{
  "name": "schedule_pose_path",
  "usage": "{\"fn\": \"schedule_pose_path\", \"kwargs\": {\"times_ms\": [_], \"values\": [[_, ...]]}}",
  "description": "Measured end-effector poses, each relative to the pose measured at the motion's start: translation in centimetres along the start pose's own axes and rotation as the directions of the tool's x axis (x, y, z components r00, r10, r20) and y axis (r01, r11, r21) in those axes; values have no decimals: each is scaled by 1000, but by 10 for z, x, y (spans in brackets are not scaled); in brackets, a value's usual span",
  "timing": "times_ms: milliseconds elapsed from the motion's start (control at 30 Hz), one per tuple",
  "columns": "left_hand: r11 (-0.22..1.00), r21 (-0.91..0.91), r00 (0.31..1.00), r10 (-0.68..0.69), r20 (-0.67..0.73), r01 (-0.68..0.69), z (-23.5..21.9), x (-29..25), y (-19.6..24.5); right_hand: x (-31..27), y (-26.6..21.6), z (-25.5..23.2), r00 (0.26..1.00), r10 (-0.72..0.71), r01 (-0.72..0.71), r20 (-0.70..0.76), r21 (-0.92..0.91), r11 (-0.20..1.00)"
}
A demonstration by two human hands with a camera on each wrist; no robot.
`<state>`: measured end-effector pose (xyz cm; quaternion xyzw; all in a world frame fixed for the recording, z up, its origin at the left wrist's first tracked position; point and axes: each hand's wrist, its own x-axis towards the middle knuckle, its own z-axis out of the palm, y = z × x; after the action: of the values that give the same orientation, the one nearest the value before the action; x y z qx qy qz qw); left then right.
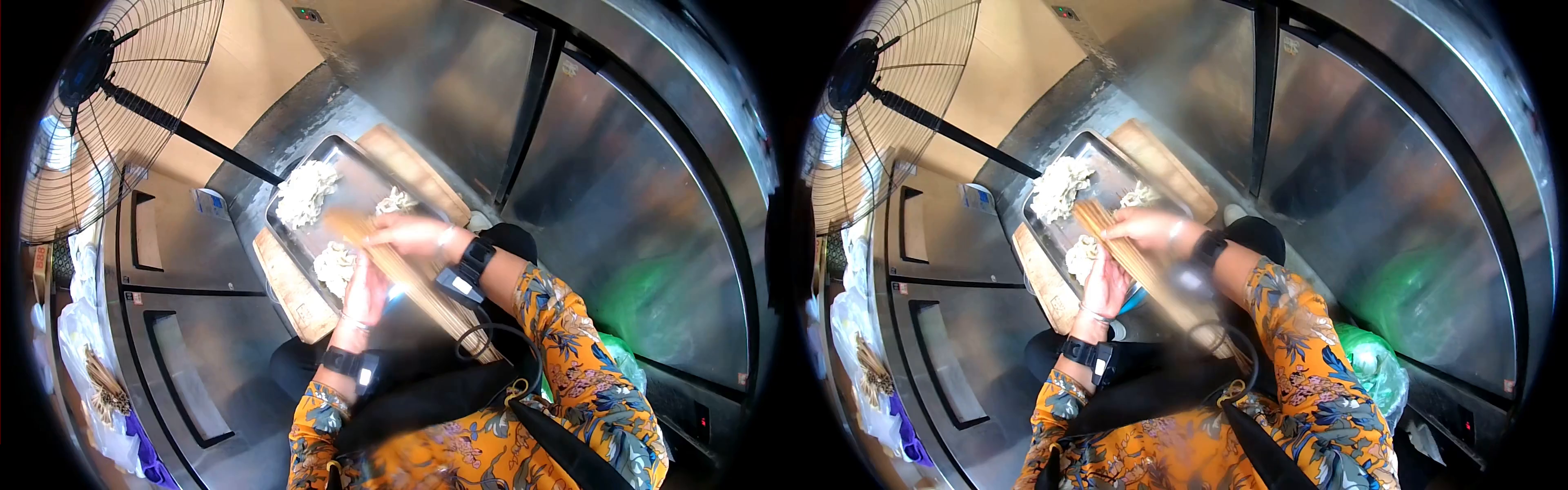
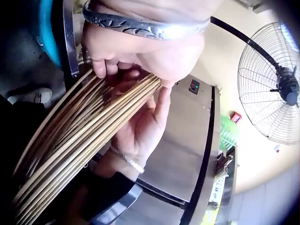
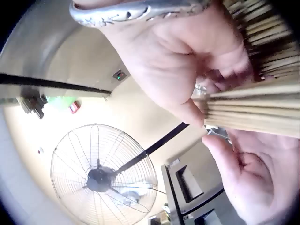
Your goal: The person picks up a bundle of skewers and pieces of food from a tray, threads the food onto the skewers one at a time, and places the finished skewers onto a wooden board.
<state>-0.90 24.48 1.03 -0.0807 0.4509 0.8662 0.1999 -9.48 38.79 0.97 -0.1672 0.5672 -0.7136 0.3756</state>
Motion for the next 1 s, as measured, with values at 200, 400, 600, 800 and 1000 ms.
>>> {"fn": "schedule_pose_path", "kwargs": {"times_ms": [200, 400, 600, 800, 1000], "values": [[995, 69, 995, 82, -63, -78, 3, -6, -18, 33, 21, 14, 995, -17, 33, -98, 159, 987], [999, -23, 998, 42, 38, -41, 25, -24, -16, 23, 21, -3, 992, 121, -123, 29, 128, 984], [989, 145, 998, 1, -67, 9, 3, -23, -22, -15, 15, 4, 988, 60, -48, -143, 88, 995], [957, 289, 949, 122, -292, -34, -22, 0, 8, -4, 6, 18, 996, 39, -24, -78, 192, 981], [970, 236, 906, 154, -395, -62, -25, 31, 33, -3, 14, 14, 998, 13, 1, -63, 212, 977]]}}
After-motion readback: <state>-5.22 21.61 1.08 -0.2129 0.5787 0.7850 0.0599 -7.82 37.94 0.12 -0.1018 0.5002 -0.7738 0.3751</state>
